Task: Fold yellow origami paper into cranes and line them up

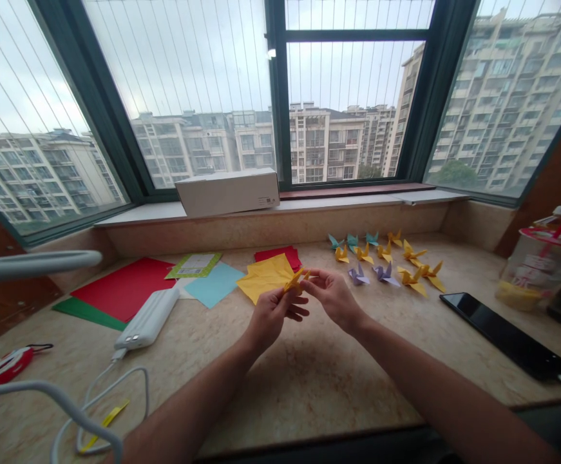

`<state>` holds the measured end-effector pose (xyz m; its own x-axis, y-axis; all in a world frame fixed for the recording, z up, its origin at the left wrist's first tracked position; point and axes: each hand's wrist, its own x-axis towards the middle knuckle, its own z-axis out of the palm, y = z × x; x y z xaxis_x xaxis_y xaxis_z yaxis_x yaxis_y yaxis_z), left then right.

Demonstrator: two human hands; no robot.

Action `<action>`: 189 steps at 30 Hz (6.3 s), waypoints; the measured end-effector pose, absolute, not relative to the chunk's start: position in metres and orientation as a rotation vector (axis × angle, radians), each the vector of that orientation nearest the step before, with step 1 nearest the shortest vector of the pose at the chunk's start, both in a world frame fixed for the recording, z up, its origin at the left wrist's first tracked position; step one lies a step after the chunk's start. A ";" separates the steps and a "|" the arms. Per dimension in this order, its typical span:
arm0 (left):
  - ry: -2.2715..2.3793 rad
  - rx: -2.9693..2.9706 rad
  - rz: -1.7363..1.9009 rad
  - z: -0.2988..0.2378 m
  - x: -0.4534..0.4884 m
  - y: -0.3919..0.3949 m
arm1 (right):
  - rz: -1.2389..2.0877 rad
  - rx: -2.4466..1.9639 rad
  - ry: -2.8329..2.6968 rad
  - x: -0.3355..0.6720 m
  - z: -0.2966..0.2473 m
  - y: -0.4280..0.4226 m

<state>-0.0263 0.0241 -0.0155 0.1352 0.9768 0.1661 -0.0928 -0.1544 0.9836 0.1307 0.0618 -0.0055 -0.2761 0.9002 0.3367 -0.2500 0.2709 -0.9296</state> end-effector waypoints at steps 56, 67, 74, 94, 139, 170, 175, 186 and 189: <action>1.051 1.316 1.335 -0.009 -0.029 0.021 | 0.761 -0.720 -1.790 0.145 -0.005 0.068; 1.048 1.391 1.315 -0.012 -0.029 0.021 | 0.529 -0.682 -1.957 0.151 -0.003 0.068; 1.076 1.417 1.304 -0.013 -0.030 0.023 | 0.399 -0.667 -2.119 0.152 -0.004 0.068; 0.925 1.438 1.170 -0.010 -0.030 0.019 | 0.678 -0.688 -1.977 0.154 -0.006 0.072; 0.919 1.401 1.447 -0.016 -0.026 0.022 | 0.108 -0.467 -2.062 0.155 -0.008 0.065; 1.005 1.698 1.296 -0.013 -0.026 0.016 | 0.189 -0.525 -2.028 0.154 -0.004 0.062; 1.116 1.793 1.349 -0.013 -0.025 0.016 | 0.039 -0.546 -2.073 0.153 -0.005 0.061; 1.186 1.737 1.473 -0.018 -0.025 0.017 | 0.159 -0.593 -2.033 0.148 -0.006 0.057; 1.162 1.708 1.488 -0.018 -0.025 0.017 | 0.235 -0.583 -2.022 0.148 -0.006 0.057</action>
